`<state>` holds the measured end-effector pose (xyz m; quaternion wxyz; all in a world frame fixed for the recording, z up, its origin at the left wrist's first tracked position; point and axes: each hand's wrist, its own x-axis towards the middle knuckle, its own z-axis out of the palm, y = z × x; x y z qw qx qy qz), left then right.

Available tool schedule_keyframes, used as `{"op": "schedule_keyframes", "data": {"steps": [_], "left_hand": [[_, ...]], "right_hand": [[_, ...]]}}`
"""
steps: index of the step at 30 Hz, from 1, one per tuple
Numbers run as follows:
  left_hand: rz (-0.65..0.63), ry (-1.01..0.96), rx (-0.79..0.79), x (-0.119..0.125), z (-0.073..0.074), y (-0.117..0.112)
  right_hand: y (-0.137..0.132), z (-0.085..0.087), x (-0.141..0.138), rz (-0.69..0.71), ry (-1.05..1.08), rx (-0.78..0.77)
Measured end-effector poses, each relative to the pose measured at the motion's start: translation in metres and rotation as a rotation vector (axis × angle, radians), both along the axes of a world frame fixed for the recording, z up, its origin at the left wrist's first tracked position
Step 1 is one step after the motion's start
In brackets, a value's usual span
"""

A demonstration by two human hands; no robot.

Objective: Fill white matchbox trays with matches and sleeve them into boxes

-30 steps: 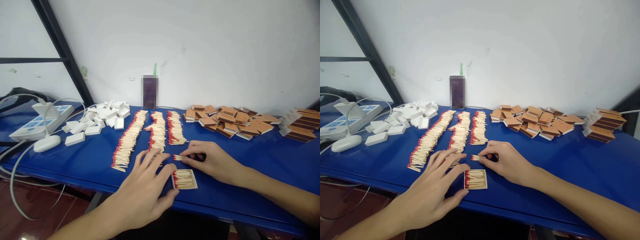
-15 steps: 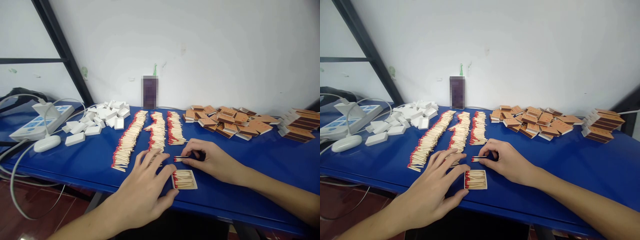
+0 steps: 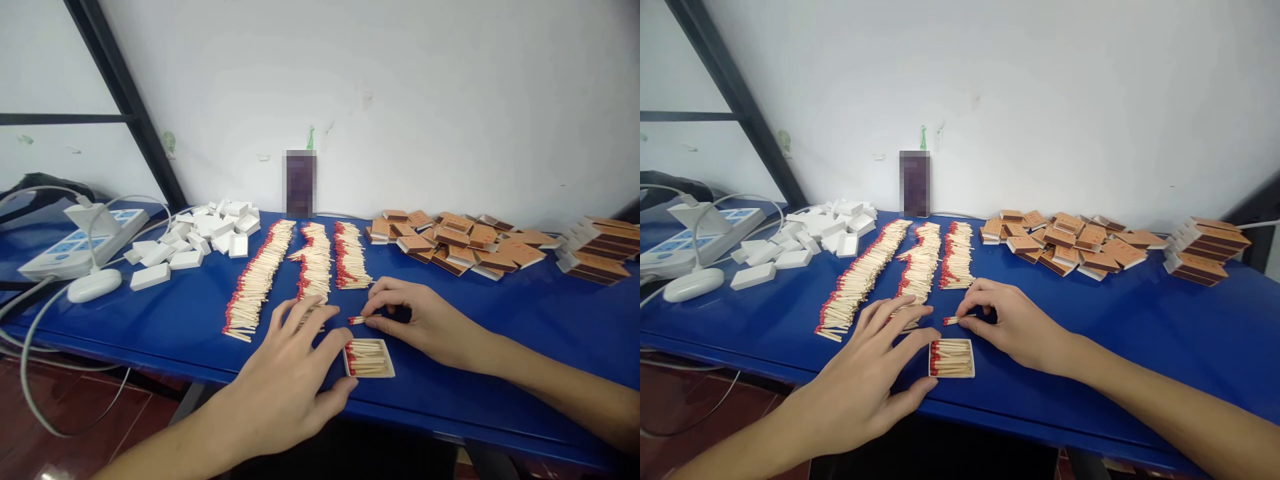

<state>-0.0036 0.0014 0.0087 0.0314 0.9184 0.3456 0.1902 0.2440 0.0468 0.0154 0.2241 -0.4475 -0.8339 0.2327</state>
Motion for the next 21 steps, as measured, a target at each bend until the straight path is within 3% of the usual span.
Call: {"op": "schedule_keyframes", "data": {"steps": [5, 13, 21], "left_hand": [[-0.005, -0.01, 0.007, 0.0005, -0.0002, 0.0002], [-0.004, -0.008, 0.011, 0.0002, -0.0001, 0.0007], [-0.004, -0.019, 0.04, 0.0, 0.0003, -0.0002]], "right_hand": [[0.0, -0.004, 0.0007, 0.055, -0.01, 0.071], [-0.0017, 0.0001, 0.0006, 0.073, -0.05, 0.062], [-0.0008, -0.0054, 0.0038, 0.191, -0.103, 0.203]]}}
